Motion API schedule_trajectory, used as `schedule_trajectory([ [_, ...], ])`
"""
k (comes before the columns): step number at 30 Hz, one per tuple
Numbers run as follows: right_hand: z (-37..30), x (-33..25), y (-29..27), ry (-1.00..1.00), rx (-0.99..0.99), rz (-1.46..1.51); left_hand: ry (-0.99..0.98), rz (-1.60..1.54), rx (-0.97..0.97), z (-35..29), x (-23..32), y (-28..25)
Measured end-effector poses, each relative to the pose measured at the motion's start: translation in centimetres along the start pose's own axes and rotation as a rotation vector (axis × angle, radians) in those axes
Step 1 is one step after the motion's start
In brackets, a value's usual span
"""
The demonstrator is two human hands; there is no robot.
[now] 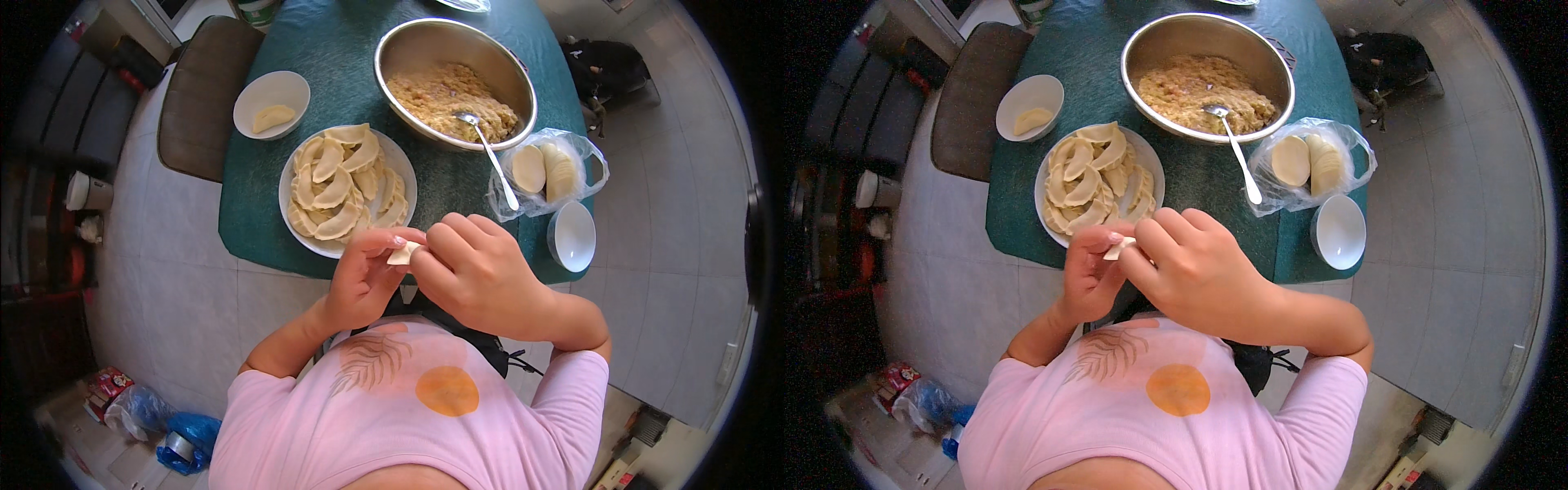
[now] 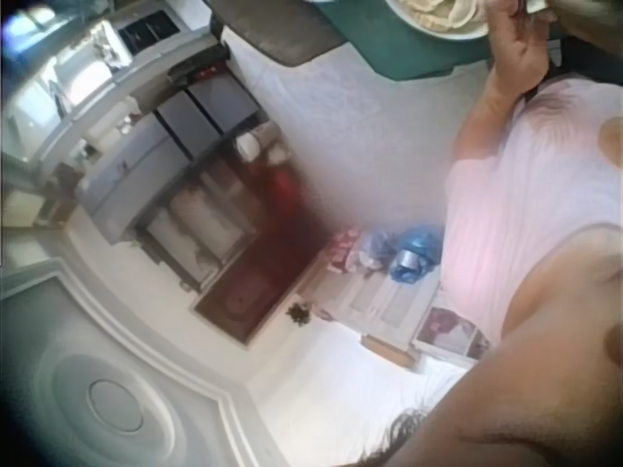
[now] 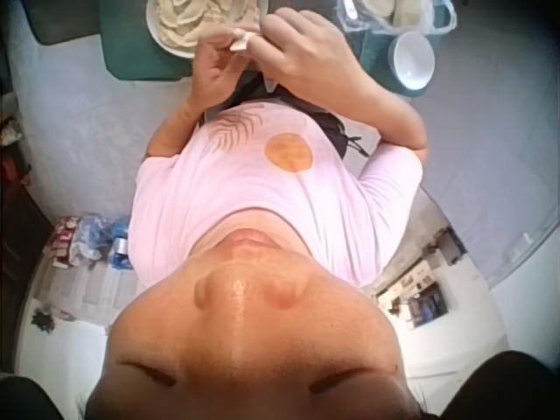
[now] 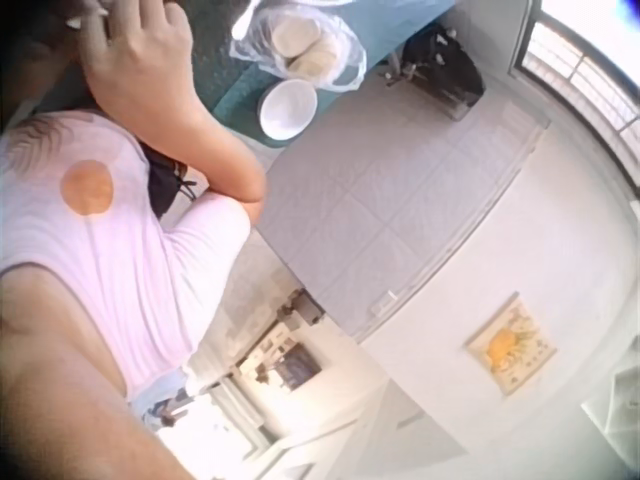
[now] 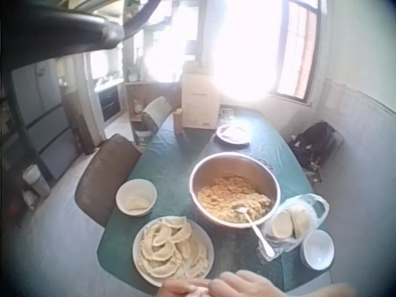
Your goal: The person repeatedly scoops filling from a large bowl onto round dough wrappers, folds and pleats the edges to seal each dumpling, and places the finished dumplings on a plate. The process is repeated multiple times with consistent hand motions.
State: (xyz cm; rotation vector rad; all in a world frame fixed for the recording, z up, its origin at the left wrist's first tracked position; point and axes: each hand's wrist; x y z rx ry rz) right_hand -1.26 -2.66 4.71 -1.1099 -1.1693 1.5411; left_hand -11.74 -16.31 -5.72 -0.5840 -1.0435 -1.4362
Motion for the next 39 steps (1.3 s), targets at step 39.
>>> schedule_trajectory([
  [39,7.2,8.8,13.0,0.671,0.191,0.686,-0.327,1.351,-0.154,6.0,-1.5,-8.3],
])
Point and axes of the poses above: each hand's wrist, its own z-axis towards the middle knuckle, its own y-axis out of the palm, x = y × z, and after that the axes turned 8 degrees about -x, right-handed
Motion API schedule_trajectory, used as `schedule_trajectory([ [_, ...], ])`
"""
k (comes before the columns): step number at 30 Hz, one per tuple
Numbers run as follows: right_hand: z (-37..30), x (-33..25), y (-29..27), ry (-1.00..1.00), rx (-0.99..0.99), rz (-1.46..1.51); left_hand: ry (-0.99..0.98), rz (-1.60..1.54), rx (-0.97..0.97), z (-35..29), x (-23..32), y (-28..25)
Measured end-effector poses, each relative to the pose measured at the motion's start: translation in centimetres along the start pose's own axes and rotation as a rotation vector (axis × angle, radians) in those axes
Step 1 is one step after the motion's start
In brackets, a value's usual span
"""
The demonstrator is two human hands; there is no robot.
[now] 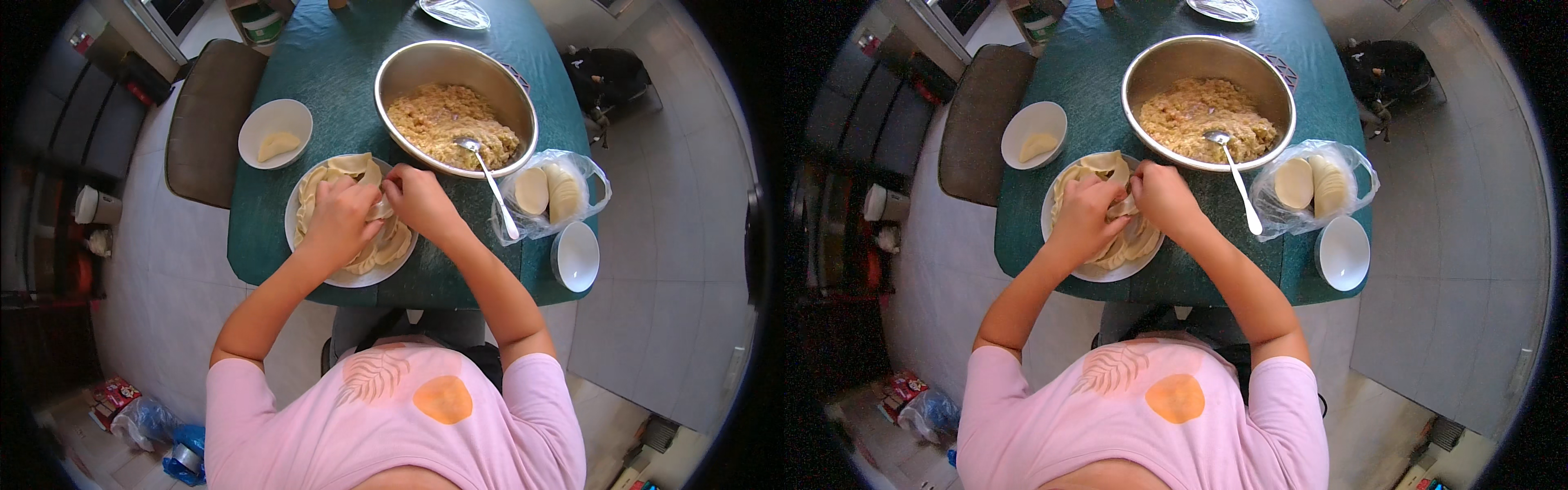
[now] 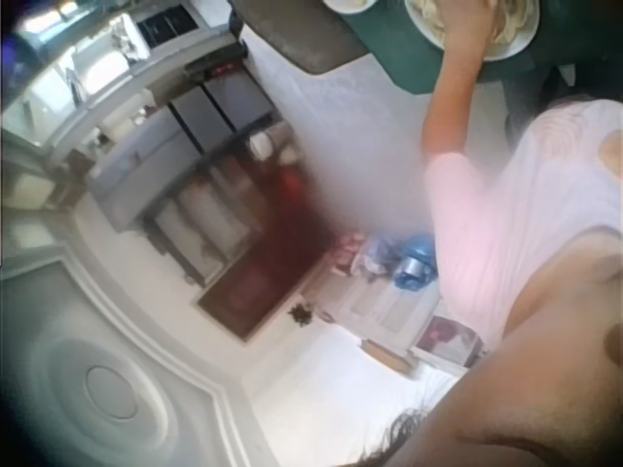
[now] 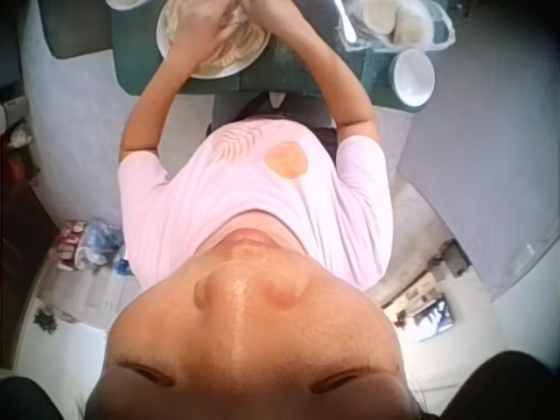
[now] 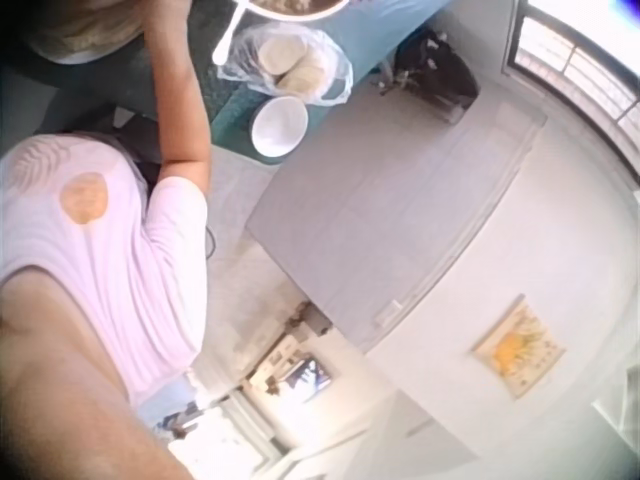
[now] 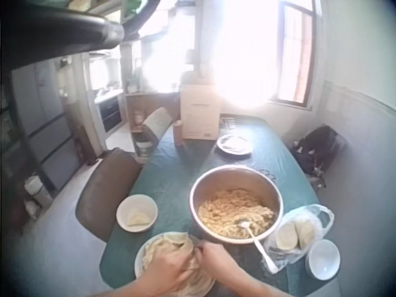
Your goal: The person repeatedly scoops filling from a large bowl onto round dough wrappers, folds and pleats the edges to seal each dumpling, and places the finished dumplings on a plate. The process is repeated multiple times with consistent hand motions.
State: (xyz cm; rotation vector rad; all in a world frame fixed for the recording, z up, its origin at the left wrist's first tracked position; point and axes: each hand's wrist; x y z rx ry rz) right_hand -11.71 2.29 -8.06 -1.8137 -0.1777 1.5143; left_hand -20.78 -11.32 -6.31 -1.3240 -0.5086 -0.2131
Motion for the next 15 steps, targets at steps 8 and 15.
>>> schedule_trajectory([
  [8,-3.0,-0.3,-0.3,-0.271,0.159,-0.009,0.039,0.124,0.047,-0.1,0.9,0.2],
  [15,-13.1,2.7,-5.3,-0.266,-0.049,-0.153,0.039,0.093,0.059,-0.2,1.1,0.3],
])
Point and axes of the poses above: each hand's wrist, its own z-axis towards the middle knuckle, its own y-axis out of the palm, x = y × z, and after that the axes turned 8 degrees about -x, right-handed
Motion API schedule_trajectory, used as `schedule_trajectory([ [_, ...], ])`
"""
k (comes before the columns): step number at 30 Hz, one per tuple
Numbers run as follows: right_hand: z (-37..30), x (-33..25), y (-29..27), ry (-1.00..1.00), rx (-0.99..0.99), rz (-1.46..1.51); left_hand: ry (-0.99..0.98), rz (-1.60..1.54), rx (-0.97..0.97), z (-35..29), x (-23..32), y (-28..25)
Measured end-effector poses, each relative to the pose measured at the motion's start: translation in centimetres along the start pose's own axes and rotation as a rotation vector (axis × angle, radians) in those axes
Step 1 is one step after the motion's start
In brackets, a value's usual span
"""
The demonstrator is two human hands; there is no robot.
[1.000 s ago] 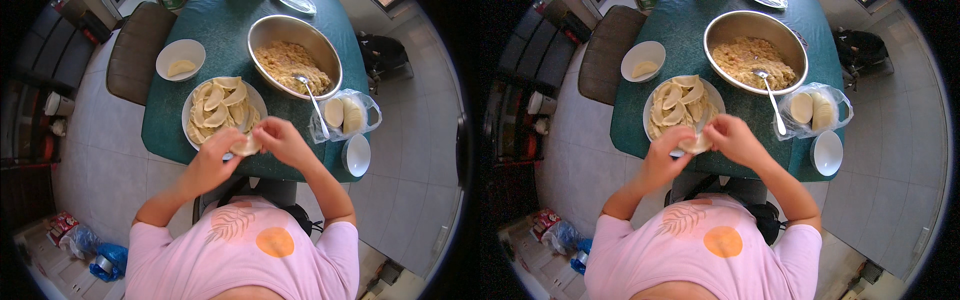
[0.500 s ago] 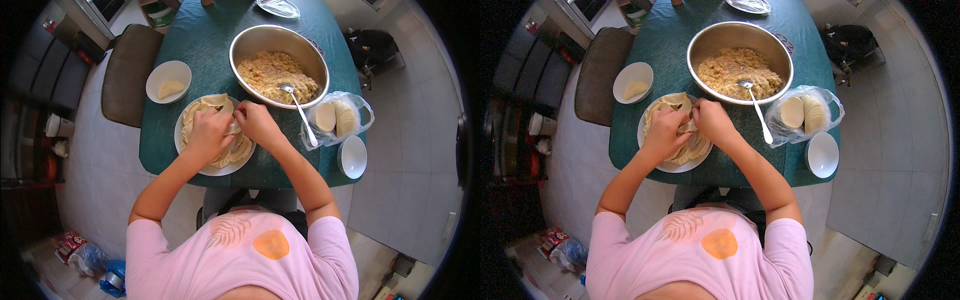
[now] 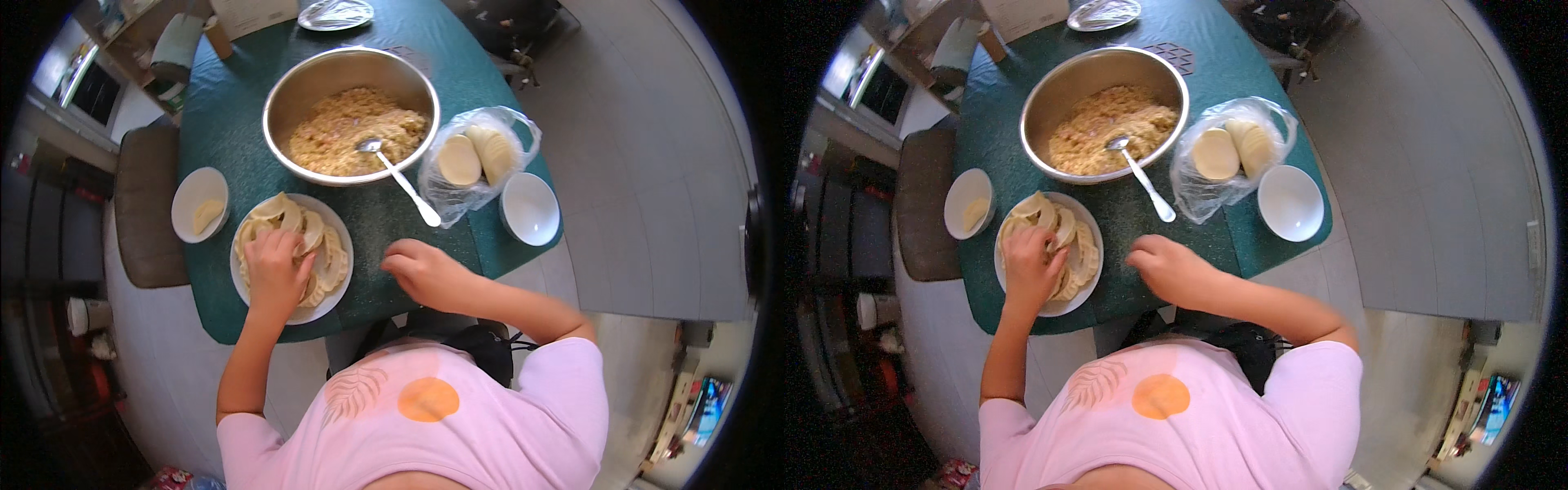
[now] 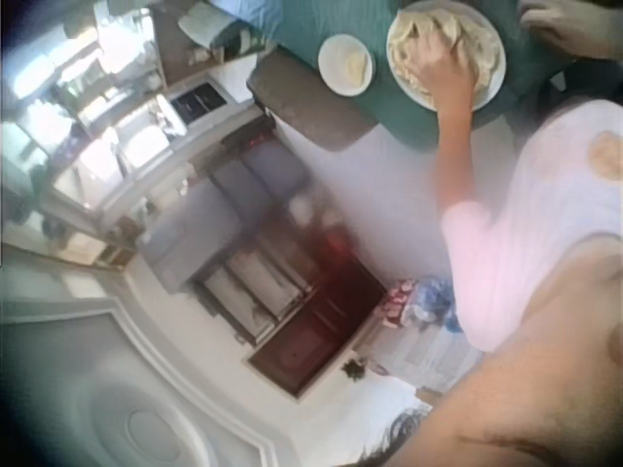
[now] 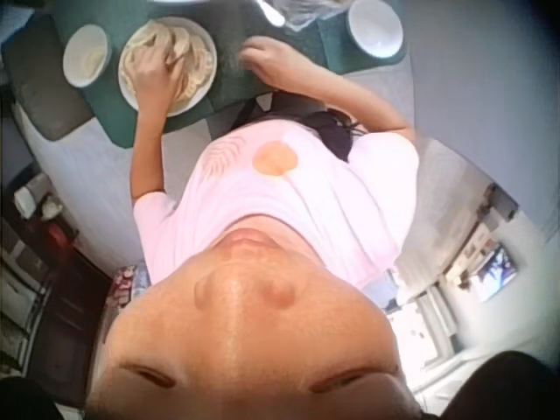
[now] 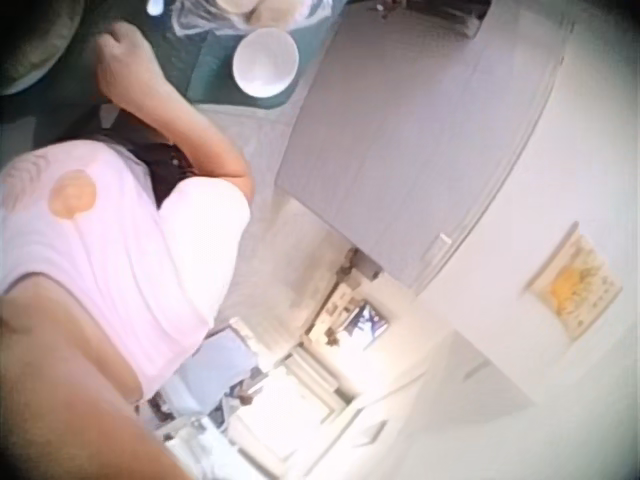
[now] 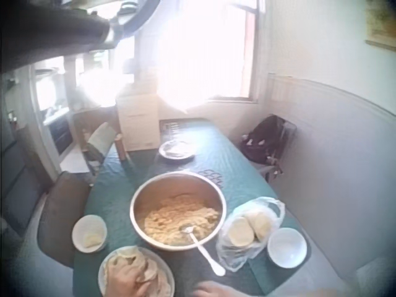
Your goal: The person repeatedly scoops filling from a large bowl onto round dough wrappers, folds and pleats the edges to seal each dumpling, and places the finished dumplings on a plate. The process is repeated multiple times with consistent hand motions.
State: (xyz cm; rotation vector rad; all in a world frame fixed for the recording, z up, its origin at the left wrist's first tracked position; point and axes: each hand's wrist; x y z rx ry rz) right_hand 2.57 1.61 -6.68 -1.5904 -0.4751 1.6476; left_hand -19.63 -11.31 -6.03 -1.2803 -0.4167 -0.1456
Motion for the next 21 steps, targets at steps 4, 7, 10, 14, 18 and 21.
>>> schedule_trajectory([
  [4,-2.1,3.8,-5.5,0.195,0.159,-0.151,0.003,-0.008,-0.013,-0.4,0.0,0.0],
  [7,-1.1,10.0,-8.8,0.259,0.204,-0.212,-0.008,0.029,0.006,-0.1,1.7,-0.7],
  [10,0.8,12.2,-9.8,0.426,-0.028,-0.204,0.009,0.061,0.041,0.0,2.9,-1.4],
  [14,2.1,12.7,-9.0,0.409,-0.117,-0.345,0.005,0.065,0.035,-0.2,4.3,-2.1],
  [18,2.3,13.1,-9.3,0.454,-0.153,-0.354,0.008,0.041,0.004,0.0,5.2,-2.4],
  [21,2.7,13.3,-10.6,0.569,-0.270,-0.128,0.029,-0.023,-0.024,0.5,6.0,-2.5],
])
Point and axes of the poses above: each hand's wrist, its own z-axis towards the middle knuckle, its own y-axis out of the palm, x = y × z, and after that the axes turned 8 degrees about -x, right-handed
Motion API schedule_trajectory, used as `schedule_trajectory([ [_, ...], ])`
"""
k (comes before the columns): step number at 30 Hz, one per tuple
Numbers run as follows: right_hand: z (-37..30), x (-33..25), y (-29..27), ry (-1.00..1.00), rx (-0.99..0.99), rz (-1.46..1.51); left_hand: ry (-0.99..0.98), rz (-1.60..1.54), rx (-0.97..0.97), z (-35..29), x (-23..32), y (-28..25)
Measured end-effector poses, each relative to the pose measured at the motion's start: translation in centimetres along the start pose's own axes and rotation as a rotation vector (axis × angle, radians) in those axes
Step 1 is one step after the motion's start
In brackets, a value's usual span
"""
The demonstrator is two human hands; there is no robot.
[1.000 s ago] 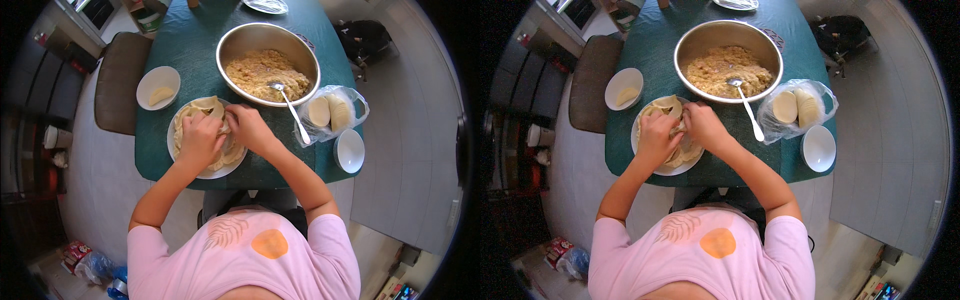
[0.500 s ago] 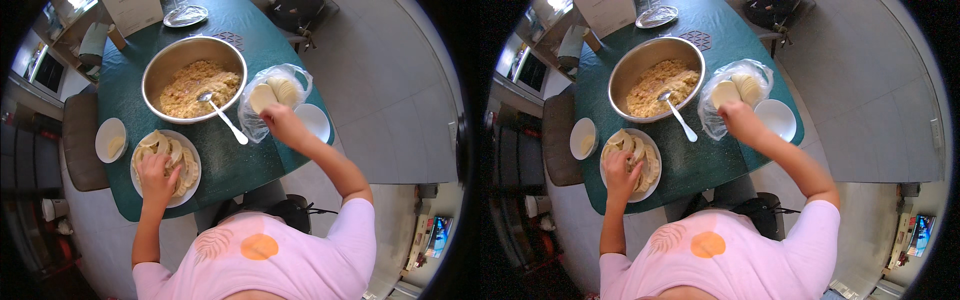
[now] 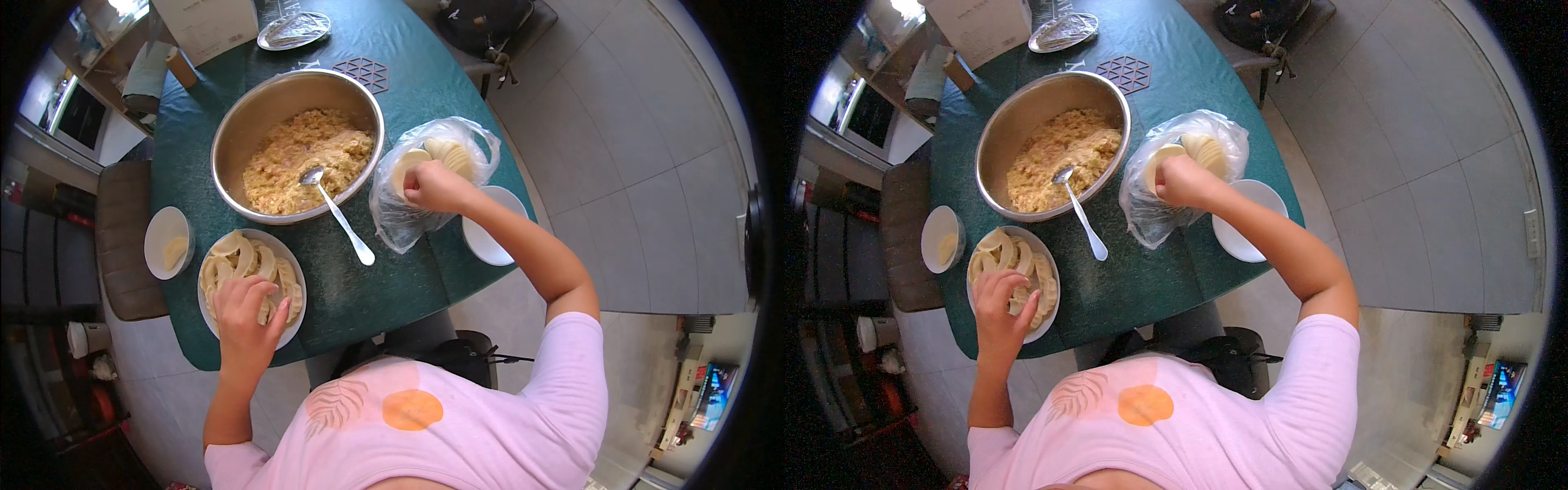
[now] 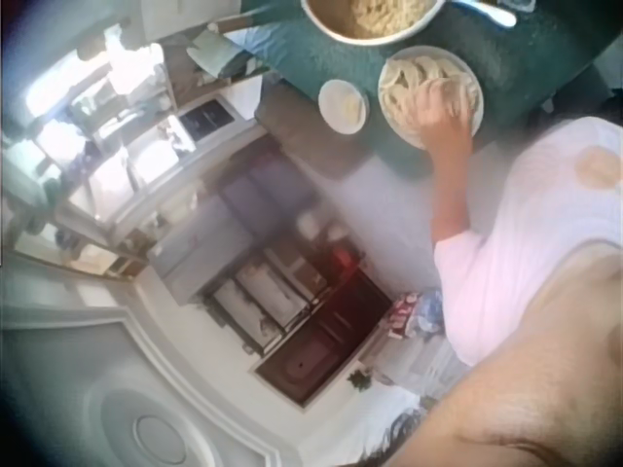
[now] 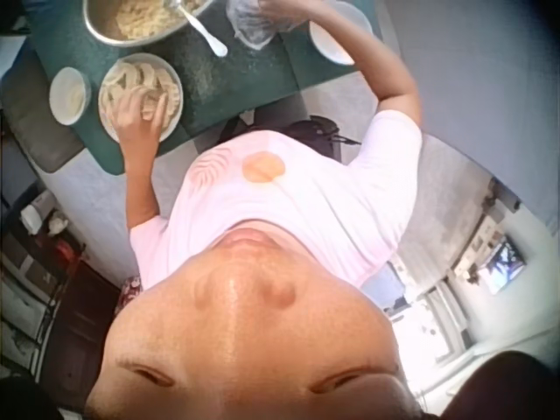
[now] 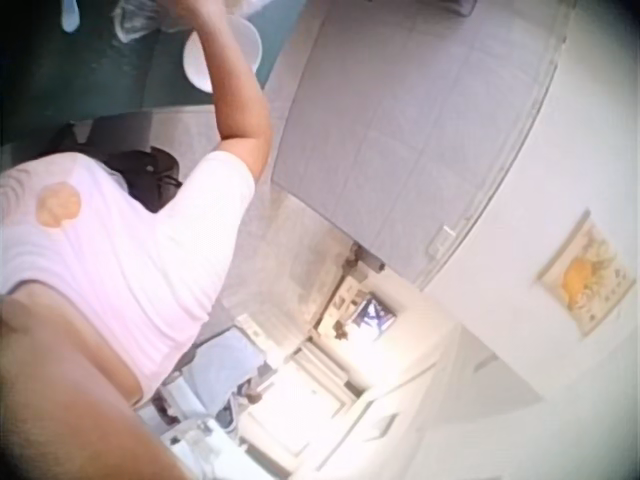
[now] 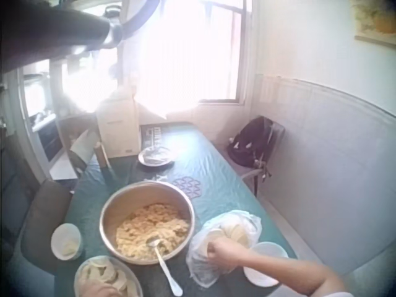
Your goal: The person repeatedly scoops filling from a large bowl onto round dough wrappers, folds and pleats the edges to seal each dumpling, and places the finished dumplings on a plate. The process is repeated multiple times with consistent hand motions.
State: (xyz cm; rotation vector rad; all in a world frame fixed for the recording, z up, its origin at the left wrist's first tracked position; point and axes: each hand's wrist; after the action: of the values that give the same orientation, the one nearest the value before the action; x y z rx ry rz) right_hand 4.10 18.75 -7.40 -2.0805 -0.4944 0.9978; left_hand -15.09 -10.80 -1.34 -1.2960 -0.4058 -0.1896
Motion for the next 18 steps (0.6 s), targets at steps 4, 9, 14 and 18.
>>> schedule_trajectory([
  [4,-0.2,0.1,-0.4,-0.055,0.119,0.021,0.083,-0.164,-0.108,1.1,1.2,0.5],
  [9,1.7,2.9,0.1,-0.181,0.411,-0.557,0.316,-0.423,-0.415,2.5,5.0,3.8],
  [14,2.2,2.6,-0.7,-0.122,0.287,-0.570,0.414,-0.520,-0.448,5.6,7.6,8.4],
  [18,2.8,4.1,-0.2,-0.198,0.334,-0.521,0.435,-0.482,-0.336,9.1,7.9,12.1],
])
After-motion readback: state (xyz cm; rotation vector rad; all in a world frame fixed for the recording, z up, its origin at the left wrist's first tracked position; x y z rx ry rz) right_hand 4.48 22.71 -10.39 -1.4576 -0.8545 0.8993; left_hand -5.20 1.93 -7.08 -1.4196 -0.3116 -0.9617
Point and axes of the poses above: each hand's wrist, its own z-axis towards the middle knuckle, its own y-axis out of the palm, x = y × z, and after that the axes turned 8 degrees about -x, right-handed
